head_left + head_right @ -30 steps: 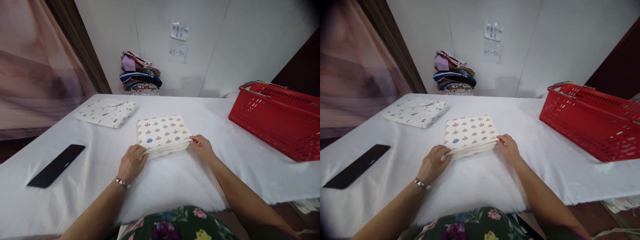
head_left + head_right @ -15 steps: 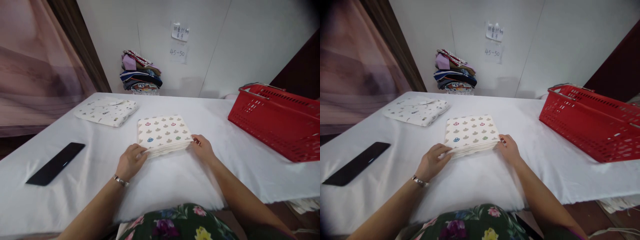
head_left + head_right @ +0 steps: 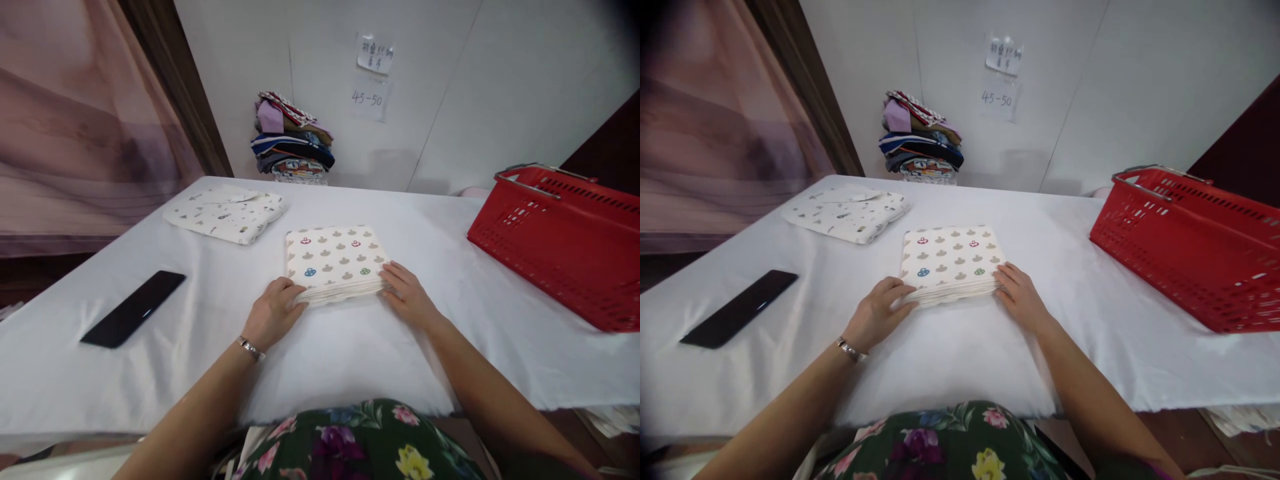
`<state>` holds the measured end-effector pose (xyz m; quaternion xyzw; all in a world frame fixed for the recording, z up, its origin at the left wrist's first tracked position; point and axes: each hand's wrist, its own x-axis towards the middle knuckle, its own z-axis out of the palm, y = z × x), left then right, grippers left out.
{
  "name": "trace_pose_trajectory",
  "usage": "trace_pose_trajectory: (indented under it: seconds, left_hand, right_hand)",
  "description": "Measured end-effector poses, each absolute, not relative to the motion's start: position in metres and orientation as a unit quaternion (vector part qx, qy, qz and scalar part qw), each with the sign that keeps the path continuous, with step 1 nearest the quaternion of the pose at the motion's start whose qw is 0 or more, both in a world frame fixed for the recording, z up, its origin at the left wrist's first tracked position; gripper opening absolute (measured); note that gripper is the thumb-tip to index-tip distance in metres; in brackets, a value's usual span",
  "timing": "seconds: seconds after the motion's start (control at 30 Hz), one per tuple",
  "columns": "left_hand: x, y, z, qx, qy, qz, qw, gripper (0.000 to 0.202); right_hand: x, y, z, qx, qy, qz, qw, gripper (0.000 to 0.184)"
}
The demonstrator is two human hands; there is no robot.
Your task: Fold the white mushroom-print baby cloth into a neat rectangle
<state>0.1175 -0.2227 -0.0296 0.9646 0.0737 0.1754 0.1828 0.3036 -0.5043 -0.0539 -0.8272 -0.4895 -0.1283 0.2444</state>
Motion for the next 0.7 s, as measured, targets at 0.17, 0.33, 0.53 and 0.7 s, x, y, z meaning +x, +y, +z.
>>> trace_pose_trajectory:
  seconds: [0.17, 0.33, 0.53, 0.7]
  left_hand:
    - [0.117, -0.221, -0.034, 0.956, 0.107, 0.178, 0.206, 0.022]
    - [0.12, -0.224, -0.035, 0.938, 0.096, 0.179, 0.282, 0.013]
    - [0.122, -0.223, -0.039, 0.918, 0.081, 0.228, 0.313, 0.012]
    - [0.124, -0.226, -0.04, 0.927, 0.082, 0.192, 0.312, 0.011]
  right_hand:
    - [0.305, -0.501, -0.054, -0.822, -0.481, -0.122, 0.278, 0.035]
    - [0.306, -0.498, -0.054, -0.82, -0.478, -0.125, 0.288, 0.029]
    - [0.304, -0.496, -0.056, -0.822, -0.468, -0.135, 0.295, 0.026]
    - [0.307, -0.498, -0.059, -0.828, -0.467, -0.1, 0.295, 0.027]
